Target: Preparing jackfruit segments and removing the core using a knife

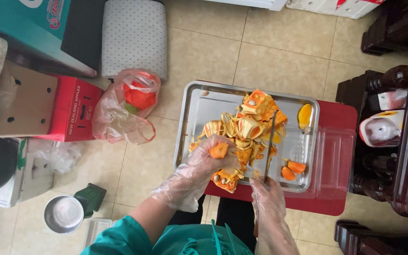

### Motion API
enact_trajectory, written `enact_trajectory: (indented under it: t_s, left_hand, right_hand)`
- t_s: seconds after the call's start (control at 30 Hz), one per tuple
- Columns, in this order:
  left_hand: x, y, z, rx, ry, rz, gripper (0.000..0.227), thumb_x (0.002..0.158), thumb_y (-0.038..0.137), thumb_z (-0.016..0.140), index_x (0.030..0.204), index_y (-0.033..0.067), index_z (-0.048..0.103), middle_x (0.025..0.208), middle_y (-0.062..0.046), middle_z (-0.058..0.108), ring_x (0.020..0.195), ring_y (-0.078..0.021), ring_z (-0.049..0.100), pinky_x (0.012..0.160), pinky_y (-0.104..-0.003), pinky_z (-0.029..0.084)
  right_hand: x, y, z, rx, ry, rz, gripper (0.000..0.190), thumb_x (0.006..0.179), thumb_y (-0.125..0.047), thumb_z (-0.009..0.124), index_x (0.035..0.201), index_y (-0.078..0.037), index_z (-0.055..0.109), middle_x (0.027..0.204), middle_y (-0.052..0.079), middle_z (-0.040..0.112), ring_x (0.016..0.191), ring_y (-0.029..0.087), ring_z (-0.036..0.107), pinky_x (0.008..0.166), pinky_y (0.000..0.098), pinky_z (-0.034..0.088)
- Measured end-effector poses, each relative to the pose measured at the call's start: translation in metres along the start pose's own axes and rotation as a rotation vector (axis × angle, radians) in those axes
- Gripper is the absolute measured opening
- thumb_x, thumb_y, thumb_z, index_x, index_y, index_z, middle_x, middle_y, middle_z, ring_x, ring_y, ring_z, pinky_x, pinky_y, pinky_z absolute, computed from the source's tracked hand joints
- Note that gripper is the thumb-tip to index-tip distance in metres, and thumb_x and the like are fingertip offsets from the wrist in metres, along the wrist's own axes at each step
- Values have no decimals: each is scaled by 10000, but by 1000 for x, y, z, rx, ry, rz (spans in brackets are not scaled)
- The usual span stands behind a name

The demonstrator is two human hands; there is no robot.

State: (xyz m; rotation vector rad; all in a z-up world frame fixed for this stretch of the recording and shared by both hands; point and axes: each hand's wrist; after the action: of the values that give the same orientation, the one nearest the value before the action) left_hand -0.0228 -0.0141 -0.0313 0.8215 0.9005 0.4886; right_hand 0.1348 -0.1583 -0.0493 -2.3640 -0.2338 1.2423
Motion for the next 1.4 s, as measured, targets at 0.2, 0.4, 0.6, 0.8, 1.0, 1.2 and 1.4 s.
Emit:
enact_trajectory:
  t_s: [0.2, 0.4, 0.6, 0.8, 1.0, 1.2, 1.4]
  left_hand:
    - [-4, 10, -11, -175, 96, -201, 488, 745, -37, 743, 1200, 102, 632, 1266, -98, 722, 1009, -221, 649, 923, -399, 543]
    - [7, -32, -24, -116, 86, -9, 528, 675, 97, 747, 1201, 103, 697, 1066, -63, 720, 894, -162, 666, 777, -272, 503]
    - [-17, 22, 15, -192, 59, -351, 711, 845, 39, 630, 1540, 52, 478, 1409, -188, 659, 1243, -320, 656, 1066, -417, 535]
    - [-19, 6, 30, -104, 29, -109, 350, 859, -34, 695, 1193, 22, 607, 866, -153, 690, 783, -220, 678, 713, -330, 580]
    - [-27, 21, 54, -141, -43, -217, 248, 911, -12, 693, 1124, 36, 575, 862, -101, 604, 767, -201, 650, 685, -331, 609]
    - [-1, 4, 86, 400, -185, -347, 680, 933, 30, 617, 1574, 194, 464, 1282, -245, 638, 1233, -393, 648, 1114, -522, 465]
    - [79, -96, 142, 735, -259, 83, 462, 842, 135, 714, 1292, 148, 612, 1150, -204, 705, 1140, -379, 683, 1041, -475, 525]
  right_hand:
    - [6, 20, 18, -159, 80, 74, 388, 887, -472, 707, 1114, -169, 791, 832, 76, 801, 786, 261, 746, 789, 458, 560]
    - [56, 111, 43, 431, 101, 92, 257, 858, -309, 782, 915, -63, 734, 513, 52, 525, 344, 158, 426, 315, 323, 319]
    - [39, 91, 49, 587, 70, 242, 300, 857, -258, 764, 719, -83, 564, 504, 35, 421, 376, 151, 366, 366, 323, 233]
    - [34, 59, 39, 333, 36, 150, 322, 831, -375, 766, 749, -78, 673, 521, 68, 612, 414, 169, 578, 390, 301, 446]
    - [20, 84, 46, 336, -7, 210, 323, 823, -398, 730, 763, -87, 665, 527, 69, 578, 464, 162, 577, 425, 285, 450]
    - [68, 104, 47, 72, -18, 231, 434, 806, -486, 755, 928, -72, 809, 811, 174, 775, 912, 357, 777, 820, 430, 606]
    - [101, 120, 58, -929, -405, 35, 417, 1016, -240, 530, 1407, -184, 665, 1608, 13, 452, 1469, 267, 479, 1146, 563, 485]
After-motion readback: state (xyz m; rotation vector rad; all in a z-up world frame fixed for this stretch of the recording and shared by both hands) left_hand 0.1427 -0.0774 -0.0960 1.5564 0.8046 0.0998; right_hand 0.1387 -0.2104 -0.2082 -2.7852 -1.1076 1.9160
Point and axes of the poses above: each hand's wrist, its own x-axis towards the middle knuckle, its own z-axis out of the palm, y = z × x
